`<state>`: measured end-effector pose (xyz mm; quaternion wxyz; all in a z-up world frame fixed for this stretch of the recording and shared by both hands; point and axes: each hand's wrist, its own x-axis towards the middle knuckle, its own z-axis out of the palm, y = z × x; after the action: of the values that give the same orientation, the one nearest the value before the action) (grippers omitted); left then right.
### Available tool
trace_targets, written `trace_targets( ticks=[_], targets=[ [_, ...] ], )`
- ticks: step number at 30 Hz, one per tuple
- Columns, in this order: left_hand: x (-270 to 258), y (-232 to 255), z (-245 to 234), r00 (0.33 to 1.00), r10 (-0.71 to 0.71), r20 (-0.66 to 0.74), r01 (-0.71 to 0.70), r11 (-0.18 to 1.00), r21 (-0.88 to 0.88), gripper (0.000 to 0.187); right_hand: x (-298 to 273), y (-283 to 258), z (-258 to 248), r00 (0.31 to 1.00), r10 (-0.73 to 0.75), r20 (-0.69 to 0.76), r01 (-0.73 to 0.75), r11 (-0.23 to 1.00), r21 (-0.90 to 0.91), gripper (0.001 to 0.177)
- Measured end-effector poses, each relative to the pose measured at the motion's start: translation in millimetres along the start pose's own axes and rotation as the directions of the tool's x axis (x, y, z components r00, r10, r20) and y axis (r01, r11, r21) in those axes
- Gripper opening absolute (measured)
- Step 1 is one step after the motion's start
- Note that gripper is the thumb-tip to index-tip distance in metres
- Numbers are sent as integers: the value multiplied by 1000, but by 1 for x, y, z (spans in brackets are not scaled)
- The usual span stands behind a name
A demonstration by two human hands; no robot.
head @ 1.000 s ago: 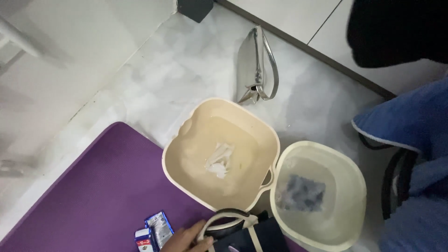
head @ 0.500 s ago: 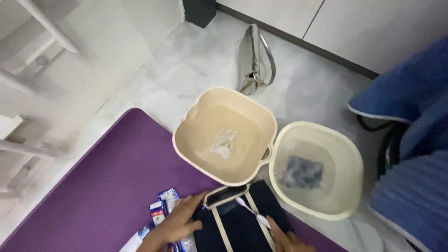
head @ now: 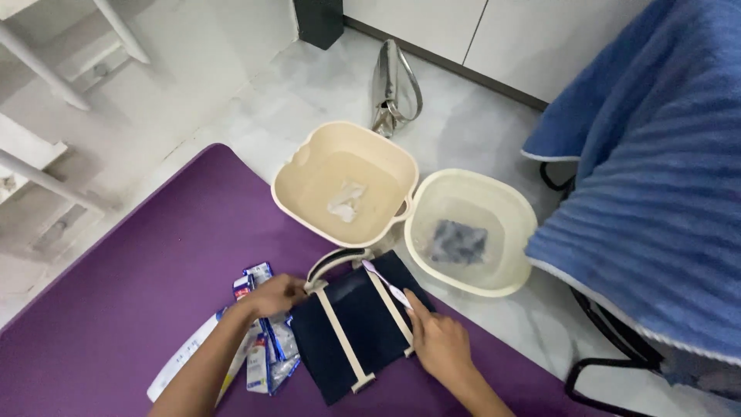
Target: The person cleans a navy blue handbag with white stripes using a white cloth, a spray bottle, and a toothbrush. They wipe the interior and exterior of the bag, spray it with a cleaning solution, and scrub the surface with the toothbrush.
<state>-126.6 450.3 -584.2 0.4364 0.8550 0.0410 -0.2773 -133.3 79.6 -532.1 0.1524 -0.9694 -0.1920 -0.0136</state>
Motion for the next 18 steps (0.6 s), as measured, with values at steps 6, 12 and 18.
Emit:
trace_targets(
  ticks=[6,12,18],
  targets=[
    [-15,8,7,990,-140,4,128,914,385,25,-7,-3,-5,996,58,71,-53,997,-63,52],
    [-23,-8,23,996,28,-87,21,856,517,27,-10,0,0,978,140,154,-126,987,-103,61],
    [-79,52,16,997,-74,12,48,747,663,21,-13,4,-5,991,103,90,-97,993,-66,54]
  ],
)
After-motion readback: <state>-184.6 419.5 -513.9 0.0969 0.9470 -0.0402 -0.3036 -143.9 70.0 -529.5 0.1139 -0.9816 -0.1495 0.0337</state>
